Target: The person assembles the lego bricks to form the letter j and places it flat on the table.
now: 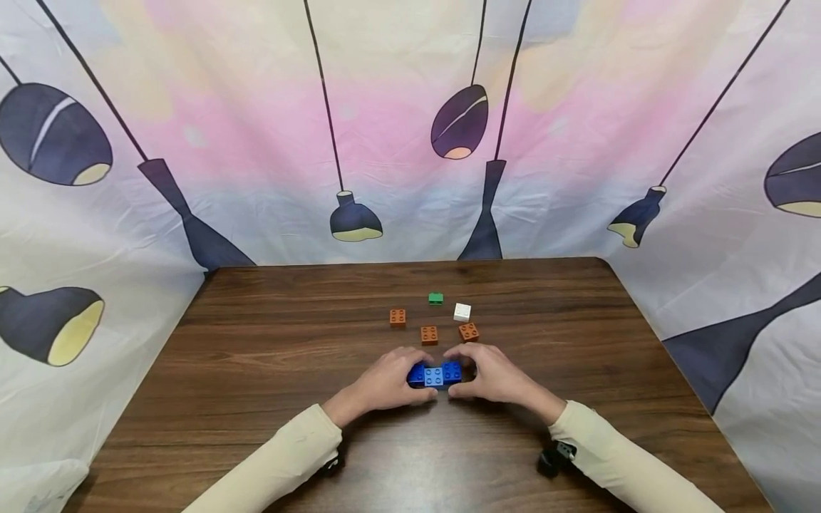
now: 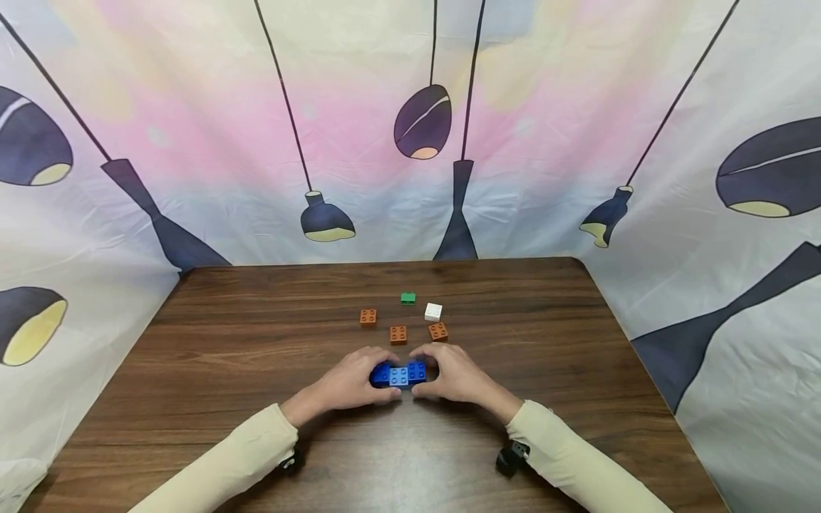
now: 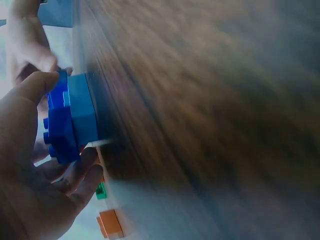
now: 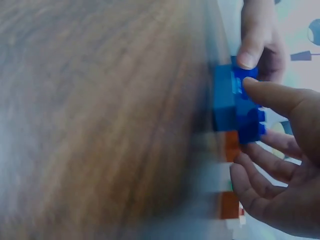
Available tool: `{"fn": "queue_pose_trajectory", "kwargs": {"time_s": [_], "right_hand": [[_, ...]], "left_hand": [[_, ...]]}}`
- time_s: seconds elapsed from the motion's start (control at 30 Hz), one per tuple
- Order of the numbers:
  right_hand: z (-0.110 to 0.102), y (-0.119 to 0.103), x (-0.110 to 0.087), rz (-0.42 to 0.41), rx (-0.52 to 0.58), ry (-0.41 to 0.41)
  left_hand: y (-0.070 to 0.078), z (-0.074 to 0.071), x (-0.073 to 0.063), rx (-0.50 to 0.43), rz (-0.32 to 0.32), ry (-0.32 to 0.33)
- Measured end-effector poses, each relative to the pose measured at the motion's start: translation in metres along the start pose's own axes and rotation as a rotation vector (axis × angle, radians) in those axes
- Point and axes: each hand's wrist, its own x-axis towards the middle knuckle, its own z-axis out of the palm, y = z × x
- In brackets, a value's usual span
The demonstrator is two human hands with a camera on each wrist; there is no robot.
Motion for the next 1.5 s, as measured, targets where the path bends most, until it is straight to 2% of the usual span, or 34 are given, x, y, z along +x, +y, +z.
{"fn": "queue_pose_trajectory", "kwargs": {"time_s": [0.13, 0.4, 0.73, 1.13, 1.5], "right_hand": [[-0.012, 0.002, -0.002, -0.026, 0.044, 0.034], [-0.031, 0.005, 0.006, -0.059, 0.024, 0.15], [-0.037, 0.019, 0.023, -0.018, -0.018, 0.221], [-0.036, 0.045, 0.032, 0.081, -0.018, 0.204], [-0.03, 0.053, 0.038, 0.094, -0.048, 0.163]], "left_hand": [[0.004, 0.002, 0.004, -0.007, 0.017, 0.0], [0.005, 0.005, 0.013, 0.005, 0.039, -0.021], [0.005, 0.006, 0.017, 0.025, 0.042, -0.03], [0.005, 0.009, 0.02, -0.005, 0.053, -0.049], [0.005, 0.01, 0.019, 0.001, 0.047, -0.056]]}}
